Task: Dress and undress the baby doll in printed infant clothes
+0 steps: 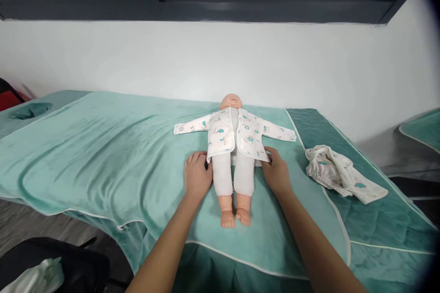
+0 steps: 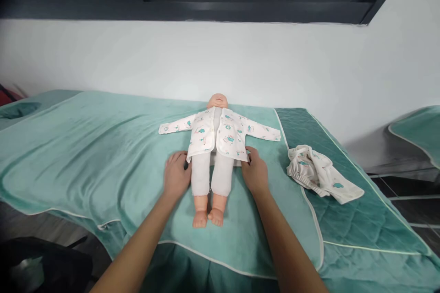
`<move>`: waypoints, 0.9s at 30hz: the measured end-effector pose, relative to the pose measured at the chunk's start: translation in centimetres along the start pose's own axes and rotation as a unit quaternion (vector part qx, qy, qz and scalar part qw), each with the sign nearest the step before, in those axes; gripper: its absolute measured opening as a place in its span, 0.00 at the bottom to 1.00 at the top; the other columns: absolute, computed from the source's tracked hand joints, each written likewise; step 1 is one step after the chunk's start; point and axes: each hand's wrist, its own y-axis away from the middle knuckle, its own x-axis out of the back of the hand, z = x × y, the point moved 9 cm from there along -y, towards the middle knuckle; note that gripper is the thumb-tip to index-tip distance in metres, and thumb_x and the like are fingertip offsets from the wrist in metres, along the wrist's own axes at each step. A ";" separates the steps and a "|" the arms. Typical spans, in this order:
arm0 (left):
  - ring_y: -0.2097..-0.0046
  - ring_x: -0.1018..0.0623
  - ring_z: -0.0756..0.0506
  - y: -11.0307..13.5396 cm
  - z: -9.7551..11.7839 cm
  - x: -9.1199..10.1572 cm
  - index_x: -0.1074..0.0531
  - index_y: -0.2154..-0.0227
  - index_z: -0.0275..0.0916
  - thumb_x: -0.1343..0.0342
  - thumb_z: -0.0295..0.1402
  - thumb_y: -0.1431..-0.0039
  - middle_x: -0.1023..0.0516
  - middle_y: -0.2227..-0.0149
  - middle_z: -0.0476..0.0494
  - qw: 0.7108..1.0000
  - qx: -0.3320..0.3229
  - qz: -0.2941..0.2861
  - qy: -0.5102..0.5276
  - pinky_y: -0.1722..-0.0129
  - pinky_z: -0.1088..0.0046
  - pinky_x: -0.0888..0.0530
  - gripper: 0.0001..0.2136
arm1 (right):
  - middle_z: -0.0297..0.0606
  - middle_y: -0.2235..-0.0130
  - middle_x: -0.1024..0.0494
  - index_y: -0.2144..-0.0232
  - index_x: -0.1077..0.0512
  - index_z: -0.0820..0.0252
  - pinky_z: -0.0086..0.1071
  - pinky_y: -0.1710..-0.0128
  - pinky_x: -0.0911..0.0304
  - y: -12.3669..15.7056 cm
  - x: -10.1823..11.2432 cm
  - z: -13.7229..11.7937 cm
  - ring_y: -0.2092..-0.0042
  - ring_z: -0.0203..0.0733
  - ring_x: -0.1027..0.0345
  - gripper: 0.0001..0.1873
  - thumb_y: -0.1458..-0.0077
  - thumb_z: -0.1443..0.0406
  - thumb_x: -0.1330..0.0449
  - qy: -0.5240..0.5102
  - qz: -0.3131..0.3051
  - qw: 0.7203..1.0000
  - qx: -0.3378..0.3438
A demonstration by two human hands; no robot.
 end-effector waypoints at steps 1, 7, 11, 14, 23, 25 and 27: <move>0.50 0.28 0.40 0.1 -0.3 0.4 0.28 0.65 0.41 0.52 0.31 0.36 0.24 0.54 0.42 1.000 0.011 0.016 0.014 0.48 0.61 0.33 0.07 | 0.36 0.69 0.21 0.48 0.30 0.58 0.33 0.68 0.41 0.1 0.2 0.1 0.70 0.43 0.32 0.23 0.41 0.54 0.47 -0.002 0.007 1.000 -0.009; 0.48 0.29 0.39 0.8 -1.5 1.5 0.33 0.71 0.42 0.50 0.29 0.40 0.25 0.55 0.41 0.996 0.051 0.067 0.030 0.47 0.60 0.32 0.05 | 0.41 0.63 0.21 0.49 0.30 0.58 0.36 0.65 0.37 0.6 1.0 0.2 0.66 0.46 0.29 0.21 0.41 0.55 0.48 0.033 0.035 0.999 -0.009; 0.49 0.28 0.40 0.9 -1.9 1.3 0.36 0.68 0.42 0.48 0.26 0.44 0.25 0.54 0.42 0.993 0.060 0.079 0.071 0.48 0.60 0.31 0.04 | 0.48 0.46 0.28 0.44 0.33 0.57 0.46 0.52 0.33 0.9 1.1 -1.1 0.49 0.50 0.31 0.25 0.44 0.66 0.48 0.008 0.049 0.994 0.098; 0.50 0.26 0.43 1.0 -2.6 1.2 0.36 0.64 0.42 0.52 0.21 0.47 0.25 0.52 0.44 0.984 0.077 0.085 0.139 0.49 0.64 0.30 0.10 | 0.48 0.38 0.36 0.40 0.36 0.55 0.52 0.42 0.38 1.3 1.0 -2.2 0.38 0.52 0.41 0.28 0.43 0.68 0.49 0.006 0.058 0.984 0.167; 0.54 0.24 0.40 0.9 -2.7 0.6 0.31 0.58 0.41 0.53 0.22 0.44 0.22 0.58 0.44 0.989 0.098 0.067 0.085 0.50 0.59 0.31 0.13 | 0.42 0.33 0.40 0.35 0.42 0.50 0.53 0.37 0.43 1.9 0.1 -6.0 0.34 0.50 0.45 0.27 0.36 0.65 0.52 0.055 0.025 0.956 0.286; 0.55 0.25 0.40 0.9 -2.7 0.5 0.31 0.58 0.41 0.54 0.21 0.45 0.21 0.58 0.44 0.990 0.097 0.066 0.078 0.51 0.59 0.31 0.14 | 0.42 0.33 0.39 0.36 0.40 0.51 0.54 0.38 0.43 0.9 -0.1 -7.0 0.34 0.51 0.45 0.27 0.36 0.66 0.52 0.055 0.021 0.953 0.297; 0.55 0.25 0.41 1.0 -2.8 0.6 0.31 0.58 0.41 0.54 0.21 0.45 0.21 0.58 0.44 0.990 0.100 0.066 0.076 0.52 0.60 0.31 0.15 | 0.40 0.34 0.37 0.37 0.38 0.51 0.56 0.37 0.44 -0.2 -0.1 -8.2 0.34 0.51 0.45 0.26 0.36 0.65 0.53 0.045 0.020 0.951 0.305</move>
